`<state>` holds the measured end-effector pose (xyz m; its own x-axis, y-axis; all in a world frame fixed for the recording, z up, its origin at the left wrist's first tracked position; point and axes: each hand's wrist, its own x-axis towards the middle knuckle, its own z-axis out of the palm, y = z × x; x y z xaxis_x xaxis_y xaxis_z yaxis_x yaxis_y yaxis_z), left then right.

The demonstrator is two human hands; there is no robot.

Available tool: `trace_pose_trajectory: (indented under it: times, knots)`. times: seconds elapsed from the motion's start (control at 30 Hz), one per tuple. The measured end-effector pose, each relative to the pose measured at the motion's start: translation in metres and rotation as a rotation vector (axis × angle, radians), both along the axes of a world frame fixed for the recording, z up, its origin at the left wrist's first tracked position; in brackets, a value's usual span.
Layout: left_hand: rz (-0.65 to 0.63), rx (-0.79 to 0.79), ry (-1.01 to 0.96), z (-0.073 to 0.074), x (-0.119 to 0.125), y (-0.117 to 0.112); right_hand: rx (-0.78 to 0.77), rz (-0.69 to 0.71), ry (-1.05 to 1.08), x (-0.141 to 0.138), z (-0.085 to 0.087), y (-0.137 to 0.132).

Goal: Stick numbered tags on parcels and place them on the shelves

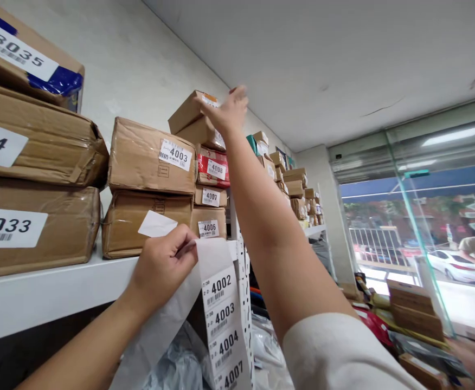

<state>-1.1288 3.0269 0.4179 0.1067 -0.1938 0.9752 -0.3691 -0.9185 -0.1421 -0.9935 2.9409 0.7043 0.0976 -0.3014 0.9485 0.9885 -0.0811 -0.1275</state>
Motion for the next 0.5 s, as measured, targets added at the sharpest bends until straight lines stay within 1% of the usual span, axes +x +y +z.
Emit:
trace_pose_trajectory:
  times: [0.1,0.17,0.2,0.3,0.4,0.5]
  knots:
    - [-0.004,0.000,-0.005,0.000,-0.001,0.000,-0.096,0.121,0.085,-0.003,0.010,0.012]
    - [-0.012,0.009,-0.010,0.000,-0.001,-0.001,-0.102,0.178,0.115,-0.003,0.014,0.016]
    - [-0.014,0.011,-0.012,0.000,-0.001,-0.001,-0.076,0.188,0.119,-0.003,0.015,0.016]
    - [-0.015,0.005,-0.012,0.000,-0.001,-0.001,0.015,0.137,0.159,0.001,0.014,0.013]
    - [-0.016,0.000,-0.010,0.000,0.000,-0.001,-0.008,0.107,0.222,0.009,0.012,0.008]
    - [-0.014,-0.002,-0.005,0.000,0.000,0.000,-0.004,0.133,0.245,0.020,0.014,0.009]
